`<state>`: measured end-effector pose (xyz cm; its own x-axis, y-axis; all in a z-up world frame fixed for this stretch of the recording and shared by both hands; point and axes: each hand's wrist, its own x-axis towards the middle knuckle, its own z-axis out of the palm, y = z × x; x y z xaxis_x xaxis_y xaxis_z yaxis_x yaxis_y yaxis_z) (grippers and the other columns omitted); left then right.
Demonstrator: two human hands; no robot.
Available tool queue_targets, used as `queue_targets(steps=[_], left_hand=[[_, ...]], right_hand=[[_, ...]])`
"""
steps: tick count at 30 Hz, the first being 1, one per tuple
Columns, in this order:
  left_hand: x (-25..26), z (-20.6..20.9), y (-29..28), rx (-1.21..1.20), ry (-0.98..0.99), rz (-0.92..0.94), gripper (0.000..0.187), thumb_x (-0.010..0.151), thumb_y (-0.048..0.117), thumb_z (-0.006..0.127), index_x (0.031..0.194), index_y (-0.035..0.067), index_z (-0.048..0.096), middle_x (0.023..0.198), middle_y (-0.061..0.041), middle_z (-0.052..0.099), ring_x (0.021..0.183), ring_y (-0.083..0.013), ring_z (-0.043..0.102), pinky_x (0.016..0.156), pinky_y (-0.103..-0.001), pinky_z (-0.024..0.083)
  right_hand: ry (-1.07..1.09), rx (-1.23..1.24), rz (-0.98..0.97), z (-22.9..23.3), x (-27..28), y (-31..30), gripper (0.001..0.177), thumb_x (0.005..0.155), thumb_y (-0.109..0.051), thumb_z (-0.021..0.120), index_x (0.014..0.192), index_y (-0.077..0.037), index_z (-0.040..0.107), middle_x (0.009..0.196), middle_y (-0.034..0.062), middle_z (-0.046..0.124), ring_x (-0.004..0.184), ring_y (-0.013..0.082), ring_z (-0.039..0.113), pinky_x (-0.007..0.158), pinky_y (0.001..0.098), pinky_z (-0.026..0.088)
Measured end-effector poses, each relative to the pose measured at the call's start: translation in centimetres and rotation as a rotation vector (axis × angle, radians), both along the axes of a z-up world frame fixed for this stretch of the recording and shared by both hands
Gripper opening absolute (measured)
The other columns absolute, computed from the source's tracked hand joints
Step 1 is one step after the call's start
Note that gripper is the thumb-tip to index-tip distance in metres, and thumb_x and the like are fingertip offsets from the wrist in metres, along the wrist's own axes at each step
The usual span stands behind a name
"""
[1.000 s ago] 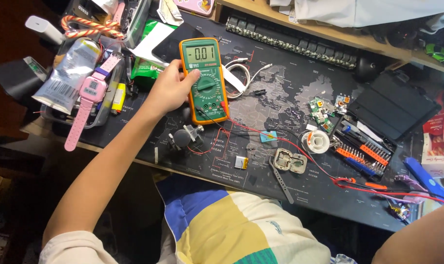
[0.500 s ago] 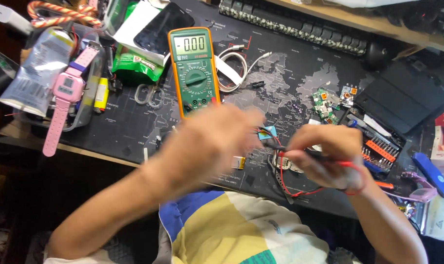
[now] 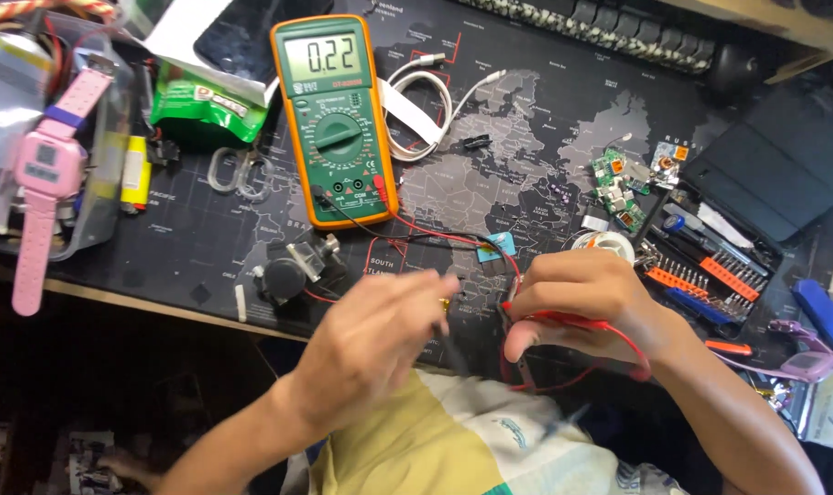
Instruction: Diagnosing a small electronic device using a digital multimeter on a workbench.
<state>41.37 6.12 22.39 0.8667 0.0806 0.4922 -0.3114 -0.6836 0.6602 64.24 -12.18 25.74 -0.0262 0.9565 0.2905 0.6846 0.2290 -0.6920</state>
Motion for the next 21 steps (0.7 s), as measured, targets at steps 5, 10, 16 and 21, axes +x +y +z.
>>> queue_targets(steps=[5, 10, 16, 21], left_hand=[[-0.1, -3.5, -1.4, 0.085, -0.083, -0.122, 0.005, 0.117, 0.008, 0.061, 0.113, 0.004, 0.061, 0.148, -0.022, 0.071, 0.131, -0.0412, 0.075, 0.098, -0.051, 0.057], [0.8, -4.5, -1.7, 0.141, -0.296, -0.055, 0.008, 0.107, -0.002, 0.071, 0.11, 0.004, 0.067, 0.1, -0.013, 0.067, 0.09, -0.0278, 0.067, 0.077, -0.042, 0.059], [1.2, -5.8, -2.3, 0.228, -0.269, 0.001, 0.013, 0.109, 0.007, 0.074, 0.101, 0.003, 0.064, 0.109, -0.021, 0.078, 0.1, -0.0349, 0.08, 0.081, -0.043, 0.068], [1.8, -5.0, -2.0, 0.232, -0.224, 0.029, 0.009, 0.111, 0.003, 0.061, 0.104, 0.007, 0.065, 0.113, -0.025, 0.078, 0.106, -0.0383, 0.082, 0.087, -0.045, 0.073]], right_hand=[[0.179, -0.117, 0.085, -1.9, 0.9, 0.5, 0.028, 0.096, -0.037, 0.077, 0.098, -0.01, 0.075, 0.091, 0.0054, 0.072, 0.074, 0.0196, 0.073, 0.069, 0.0305, 0.057], [0.228, -0.166, 0.093, -2.7, 0.8, 0.4, 0.015, 0.105, -0.006, 0.066, 0.118, -0.004, 0.072, 0.116, 0.0159, 0.079, 0.111, 0.031, 0.08, 0.1, 0.0392, 0.064], [0.085, -0.078, 0.085, -4.8, 1.2, 0.4, 0.006, 0.102, -0.003, 0.067, 0.106, -0.008, 0.067, 0.103, 0.0039, 0.077, 0.121, 0.0285, 0.083, 0.095, 0.0435, 0.059], [0.126, -0.074, 0.083, -5.1, 1.3, 0.8, 0.005, 0.102, -0.002, 0.063, 0.098, -0.005, 0.065, 0.104, 0.0132, 0.08, 0.12, 0.028, 0.083, 0.09, 0.0451, 0.061]])
